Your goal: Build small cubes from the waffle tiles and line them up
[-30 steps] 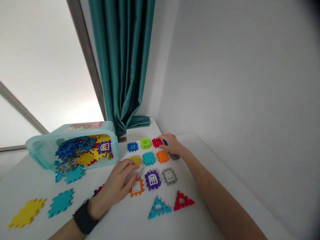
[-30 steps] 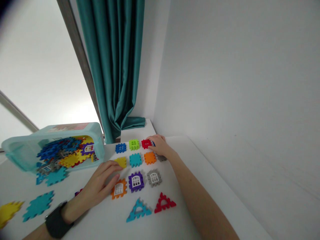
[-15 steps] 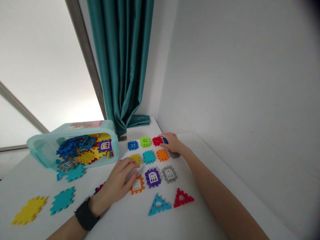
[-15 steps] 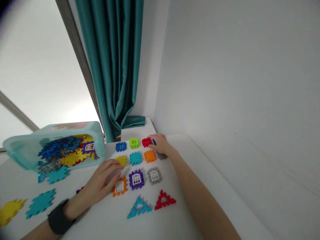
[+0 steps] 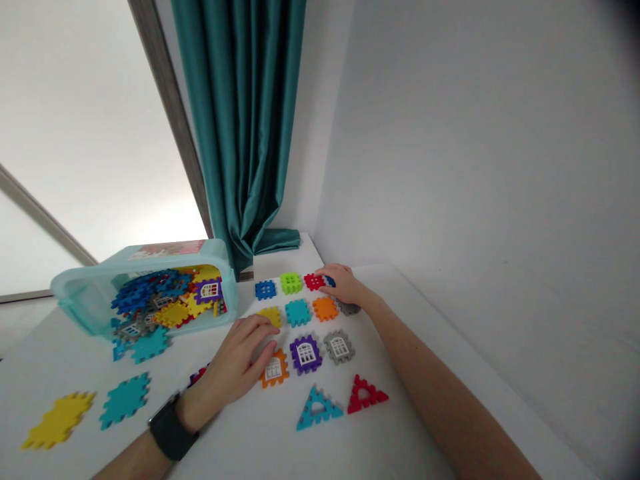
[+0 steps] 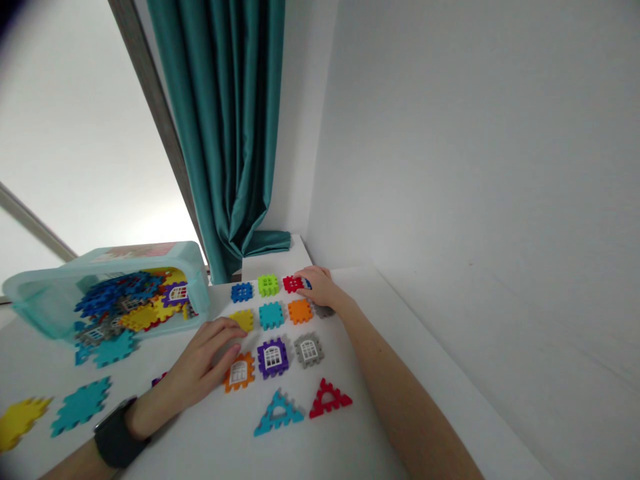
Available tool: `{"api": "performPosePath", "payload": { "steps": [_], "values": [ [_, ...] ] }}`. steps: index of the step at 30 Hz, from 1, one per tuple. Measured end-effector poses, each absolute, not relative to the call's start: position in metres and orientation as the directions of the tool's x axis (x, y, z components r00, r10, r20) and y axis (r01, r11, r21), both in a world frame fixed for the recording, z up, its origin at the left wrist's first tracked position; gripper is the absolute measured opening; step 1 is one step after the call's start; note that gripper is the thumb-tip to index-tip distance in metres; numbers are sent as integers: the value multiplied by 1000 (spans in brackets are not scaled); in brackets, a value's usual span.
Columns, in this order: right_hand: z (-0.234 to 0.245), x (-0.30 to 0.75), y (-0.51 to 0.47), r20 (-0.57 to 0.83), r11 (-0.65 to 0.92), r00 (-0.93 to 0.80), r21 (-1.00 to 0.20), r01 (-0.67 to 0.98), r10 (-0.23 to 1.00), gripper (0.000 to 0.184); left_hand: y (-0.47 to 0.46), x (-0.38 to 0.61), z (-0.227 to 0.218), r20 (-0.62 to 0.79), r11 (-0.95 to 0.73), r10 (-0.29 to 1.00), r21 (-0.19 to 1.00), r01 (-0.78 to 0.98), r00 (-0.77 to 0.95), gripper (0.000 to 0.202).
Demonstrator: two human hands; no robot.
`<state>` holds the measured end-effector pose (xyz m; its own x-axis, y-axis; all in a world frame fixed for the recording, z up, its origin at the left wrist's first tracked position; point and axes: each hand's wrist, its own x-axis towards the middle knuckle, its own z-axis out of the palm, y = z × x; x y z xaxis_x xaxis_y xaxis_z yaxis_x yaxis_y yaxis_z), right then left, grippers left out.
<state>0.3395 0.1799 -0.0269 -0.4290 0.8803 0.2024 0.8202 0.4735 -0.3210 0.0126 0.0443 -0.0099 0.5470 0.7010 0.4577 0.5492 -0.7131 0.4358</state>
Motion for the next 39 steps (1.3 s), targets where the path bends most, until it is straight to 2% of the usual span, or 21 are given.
{"api": "performPosePath", "payload": {
  "steps": [34, 39],
  "values": [
    [-25, 337, 180, 190, 502, -464, -326, 801, 865, 32, 45, 13, -8, 425, -698, 716, 444, 563, 554, 24],
    [-25, 339, 181, 198, 505, -464, -330, 798, 863, 36, 44, 13, -7, 426, -698, 716, 445, 561, 553, 24]
  ]
}}
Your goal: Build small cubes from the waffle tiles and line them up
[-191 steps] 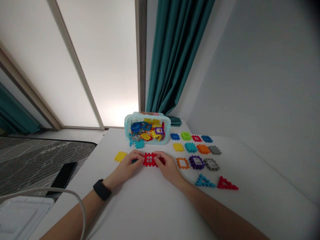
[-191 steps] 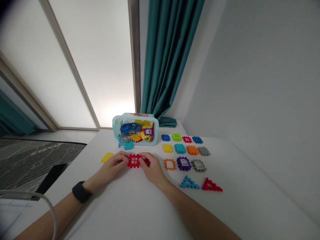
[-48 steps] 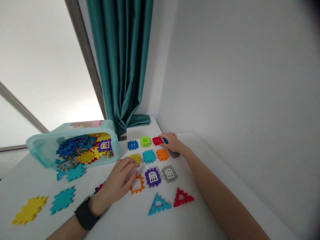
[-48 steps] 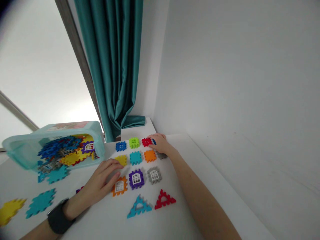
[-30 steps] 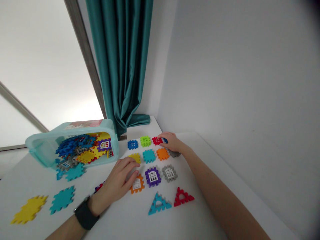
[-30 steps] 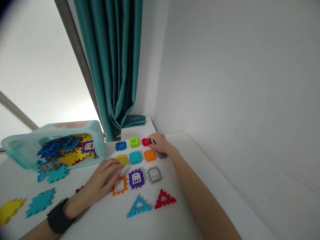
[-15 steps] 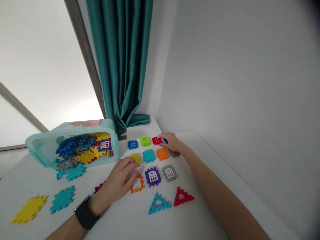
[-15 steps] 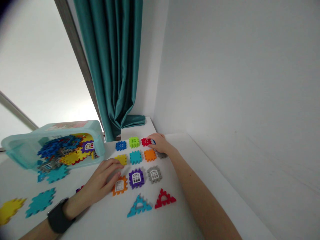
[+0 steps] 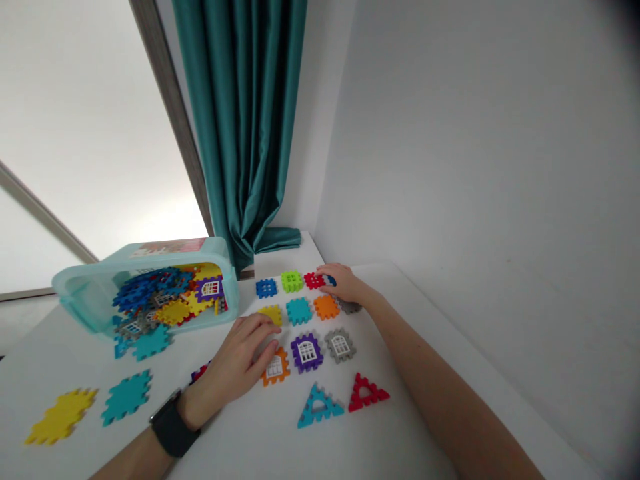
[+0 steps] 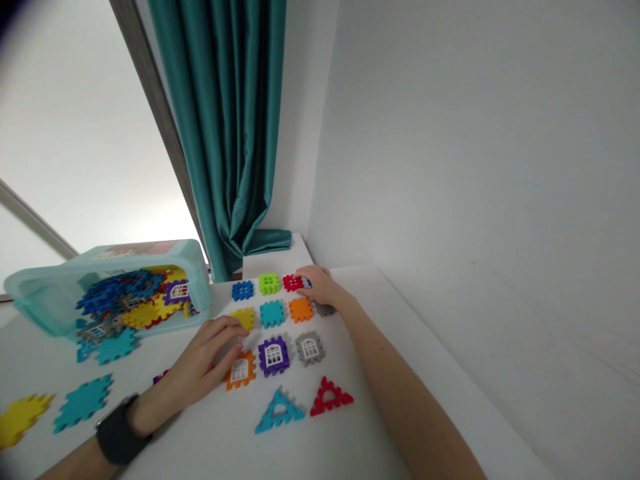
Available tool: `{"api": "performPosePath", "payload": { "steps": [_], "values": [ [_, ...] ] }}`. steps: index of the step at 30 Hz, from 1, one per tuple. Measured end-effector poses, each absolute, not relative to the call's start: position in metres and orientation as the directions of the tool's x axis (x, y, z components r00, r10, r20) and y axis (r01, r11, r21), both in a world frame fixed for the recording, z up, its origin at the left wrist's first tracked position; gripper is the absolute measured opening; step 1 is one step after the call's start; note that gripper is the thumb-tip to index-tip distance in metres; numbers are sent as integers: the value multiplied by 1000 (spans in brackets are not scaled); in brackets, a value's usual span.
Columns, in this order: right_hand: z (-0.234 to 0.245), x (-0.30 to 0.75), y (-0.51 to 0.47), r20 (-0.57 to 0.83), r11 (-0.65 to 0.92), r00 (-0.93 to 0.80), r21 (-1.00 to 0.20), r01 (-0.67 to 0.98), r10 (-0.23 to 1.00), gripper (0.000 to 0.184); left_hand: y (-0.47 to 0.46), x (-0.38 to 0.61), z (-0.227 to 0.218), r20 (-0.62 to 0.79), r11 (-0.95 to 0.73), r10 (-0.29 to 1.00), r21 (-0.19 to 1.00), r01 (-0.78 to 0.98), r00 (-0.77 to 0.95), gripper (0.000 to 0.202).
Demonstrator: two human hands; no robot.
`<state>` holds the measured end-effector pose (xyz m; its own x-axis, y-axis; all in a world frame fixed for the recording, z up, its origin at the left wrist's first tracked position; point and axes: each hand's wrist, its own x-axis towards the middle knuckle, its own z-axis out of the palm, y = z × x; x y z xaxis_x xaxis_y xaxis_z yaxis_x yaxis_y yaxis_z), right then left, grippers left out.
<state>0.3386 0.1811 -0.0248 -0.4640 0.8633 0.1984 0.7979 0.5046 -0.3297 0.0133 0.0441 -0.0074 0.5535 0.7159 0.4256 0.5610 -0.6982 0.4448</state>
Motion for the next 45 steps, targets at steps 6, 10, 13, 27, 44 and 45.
{"api": "performPosePath", "payload": {
  "steps": [6, 10, 13, 27, 44, 45],
  "values": [
    [-9, 337, 177, 224, 534, -485, -340, 774, 845, 35, 44, 13, -7, 434, -703, 711, 445, 555, 553, 23],
    [8, 323, 166, 240, 555, -500, -339, 760, 832, 31, 44, 15, -6, 444, -705, 709, 444, 553, 547, 23],
    [18, 309, 153, 247, 579, -524, -335, 743, 815, 27, 43, 16, -2, 447, -711, 703, 431, 556, 553, 24],
    [44, 266, 86, 352, 703, -612, -264, 661, 708, 27, 40, -9, 29, 431, -723, 691, 381, 577, 580, 23],
    [35, 138, 14, 194, 827, -805, -189, 529, 560, 27, -14, -117, 10, 350, -596, 800, 374, 711, 487, 29],
    [32, 133, 10, 185, 823, -803, -174, 541, 567, 26, -17, -118, 6, 358, -592, 803, 383, 709, 477, 34]
  ]
}}
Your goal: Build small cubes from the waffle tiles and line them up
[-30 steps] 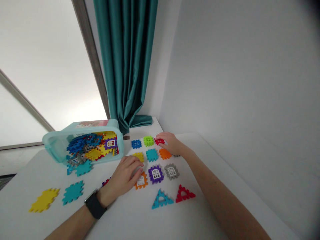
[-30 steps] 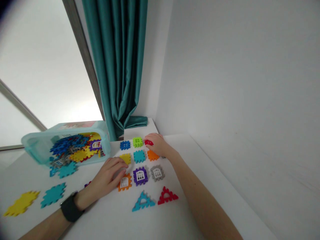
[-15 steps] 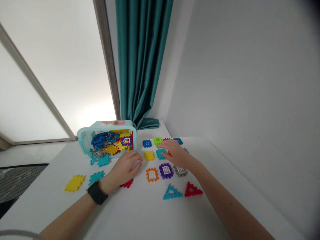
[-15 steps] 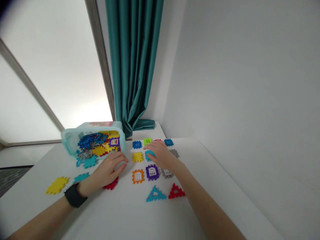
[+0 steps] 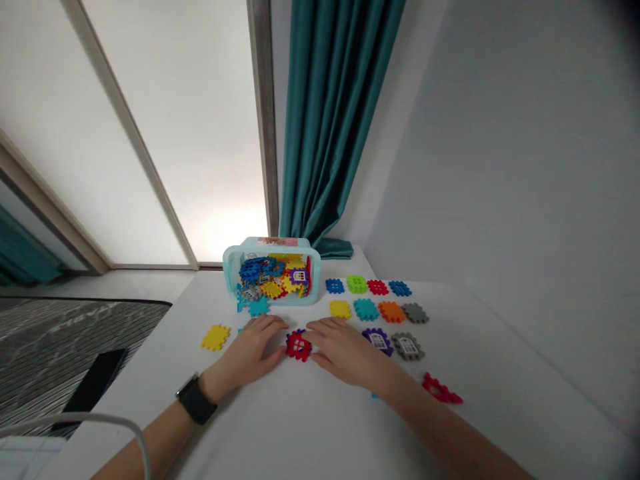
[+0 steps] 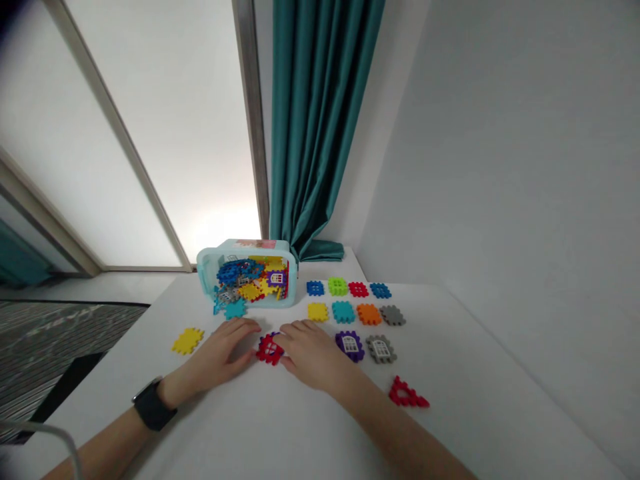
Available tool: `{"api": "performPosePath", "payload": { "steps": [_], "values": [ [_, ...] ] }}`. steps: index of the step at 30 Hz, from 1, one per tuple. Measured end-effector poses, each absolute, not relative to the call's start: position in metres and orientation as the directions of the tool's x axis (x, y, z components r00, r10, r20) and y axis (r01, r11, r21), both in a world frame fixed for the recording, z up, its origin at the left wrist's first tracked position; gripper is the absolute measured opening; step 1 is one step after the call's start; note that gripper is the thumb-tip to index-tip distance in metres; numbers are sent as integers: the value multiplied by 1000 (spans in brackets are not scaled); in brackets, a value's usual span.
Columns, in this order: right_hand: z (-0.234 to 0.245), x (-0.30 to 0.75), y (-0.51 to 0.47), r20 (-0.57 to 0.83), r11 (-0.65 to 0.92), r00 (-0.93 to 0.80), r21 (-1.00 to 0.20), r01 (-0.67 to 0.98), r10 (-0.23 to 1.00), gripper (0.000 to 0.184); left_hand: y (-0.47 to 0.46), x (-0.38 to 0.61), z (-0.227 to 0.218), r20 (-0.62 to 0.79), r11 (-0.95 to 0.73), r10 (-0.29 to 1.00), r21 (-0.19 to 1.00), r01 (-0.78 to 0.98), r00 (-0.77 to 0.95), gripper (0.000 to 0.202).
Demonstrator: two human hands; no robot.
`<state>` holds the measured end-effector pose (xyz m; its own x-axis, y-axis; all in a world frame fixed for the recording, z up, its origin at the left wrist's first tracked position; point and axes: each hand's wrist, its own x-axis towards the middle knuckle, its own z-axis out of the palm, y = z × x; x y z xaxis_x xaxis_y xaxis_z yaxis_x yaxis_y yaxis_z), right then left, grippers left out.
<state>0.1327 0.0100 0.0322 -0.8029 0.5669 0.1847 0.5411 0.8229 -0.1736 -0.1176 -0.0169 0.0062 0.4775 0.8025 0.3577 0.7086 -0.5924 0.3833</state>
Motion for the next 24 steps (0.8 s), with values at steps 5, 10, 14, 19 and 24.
{"api": "performPosePath", "payload": {
  "steps": [5, 10, 14, 19, 24],
  "values": [
    [14, 115, -5, 194, 774, -750, -143, 616, 632, 32, -24, -110, -5, 345, -577, 814, 396, 714, 467, 53],
    [-16, 105, -17, 288, 738, -692, -90, 669, 662, 43, -23, -106, -7, 319, -564, 824, 391, 727, 468, 43],
    [-31, 105, -21, 314, 735, -677, -117, 668, 666, 52, -22, -107, -8, 323, -551, 833, 409, 727, 449, 42],
    [-26, 105, -22, 287, 711, -655, -187, 678, 699, 49, -21, -108, -8, 310, -538, 842, 428, 727, 441, 44],
    [-21, 105, -24, 275, 724, -672, -197, 661, 688, 57, -22, -108, -6, 339, -542, 838, 421, 727, 428, 46]
  ]
}}
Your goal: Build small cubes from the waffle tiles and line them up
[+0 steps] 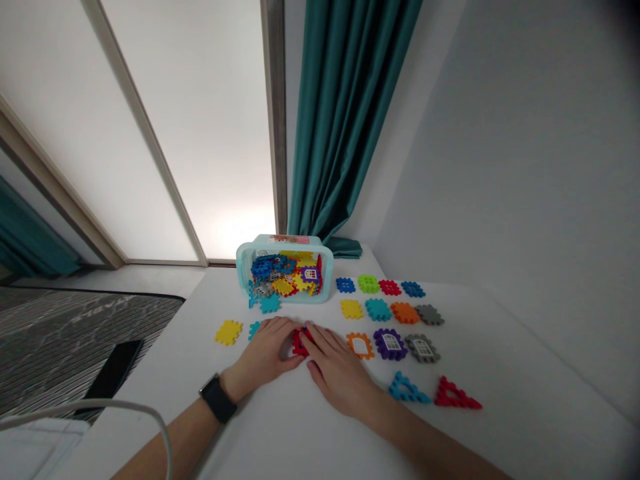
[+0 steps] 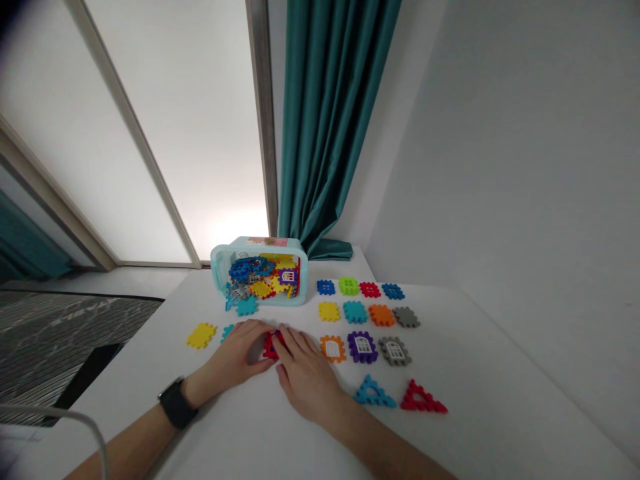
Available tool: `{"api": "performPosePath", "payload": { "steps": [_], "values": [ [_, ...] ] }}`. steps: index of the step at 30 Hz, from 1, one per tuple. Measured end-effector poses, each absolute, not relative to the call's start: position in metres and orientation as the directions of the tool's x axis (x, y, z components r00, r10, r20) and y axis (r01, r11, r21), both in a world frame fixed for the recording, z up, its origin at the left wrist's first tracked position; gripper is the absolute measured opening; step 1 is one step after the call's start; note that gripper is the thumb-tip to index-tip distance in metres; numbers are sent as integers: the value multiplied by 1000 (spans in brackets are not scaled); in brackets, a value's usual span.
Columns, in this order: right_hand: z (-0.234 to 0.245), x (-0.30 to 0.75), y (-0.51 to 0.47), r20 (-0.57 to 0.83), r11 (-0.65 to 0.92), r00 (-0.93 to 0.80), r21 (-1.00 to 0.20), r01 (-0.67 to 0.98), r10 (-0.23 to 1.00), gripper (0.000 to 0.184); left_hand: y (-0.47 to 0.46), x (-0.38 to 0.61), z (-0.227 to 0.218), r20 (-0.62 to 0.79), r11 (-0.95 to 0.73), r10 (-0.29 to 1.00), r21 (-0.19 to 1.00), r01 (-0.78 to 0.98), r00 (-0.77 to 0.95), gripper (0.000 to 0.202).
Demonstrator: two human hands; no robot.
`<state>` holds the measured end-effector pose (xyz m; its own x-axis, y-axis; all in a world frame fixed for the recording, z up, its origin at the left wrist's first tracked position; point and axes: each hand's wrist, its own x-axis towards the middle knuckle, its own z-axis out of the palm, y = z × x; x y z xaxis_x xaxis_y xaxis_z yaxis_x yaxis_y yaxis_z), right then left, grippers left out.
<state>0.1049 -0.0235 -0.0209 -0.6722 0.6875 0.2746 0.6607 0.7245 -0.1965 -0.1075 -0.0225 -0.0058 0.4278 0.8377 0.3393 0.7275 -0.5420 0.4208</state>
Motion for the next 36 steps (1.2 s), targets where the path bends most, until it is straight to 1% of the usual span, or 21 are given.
{"api": "performPosePath", "payload": {
  "steps": [4, 7, 10, 13, 15, 18, 21, 25, 30, 34, 36],
  "values": [
    [-20, 106, -25, 279, 722, -667, -224, 655, 691, 62, -23, -108, -3, 378, -536, 835, 394, 746, 400, 42],
    [-20, 106, -25, 297, 693, -627, -262, 672, 720, 62, -24, -109, 1, 412, -508, 847, 443, 738, 336, 37],
    [-21, 106, -24, 368, 687, -583, -305, 660, 724, 65, -26, -110, 6, 422, -475, 870, 583, 659, 254, 24],
    [-20, 107, -23, 487, 710, -529, -352, 609, 695, 64, -29, -109, 10, 365, -409, 912, 774, 483, 186, 19],
    [-20, 107, -22, 561, 732, -492, -365, 575, 666, 57, -30, -108, 11, 276, -329, 941, 881, 341, 195, 24],
    [-18, 107, -21, 634, 745, -443, -346, 571, 634, 43, -33, -104, 11, 164, -213, 947, 964, 159, 276, 36],
    [-17, 105, -20, 669, 761, -439, -306, 572, 599, 35, -37, -99, 11, 119, -149, 941, 986, 73, 318, 39],
    [-17, 104, -18, 711, 788, -436, -273, 552, 552, 27, -38, -95, 11, 94, -124, 938, 990, 68, 334, 35],
    [-18, 105, -18, 721, 776, -419, -259, 575, 552, 21, -34, -102, 14, 172, -242, 921, 956, 166, 348, 34],
    [-19, 105, -18, 703, 804, -465, -262, 534, 538, 18, -32, -109, 17, 208, -313, 898, 922, 229, 389, 32],
    [-19, 105, -18, 711, 807, -453, -278, 521, 538, 16, -32, -109, 17, 216, -334, 892, 907, 258, 396, 32]
  ]
}}
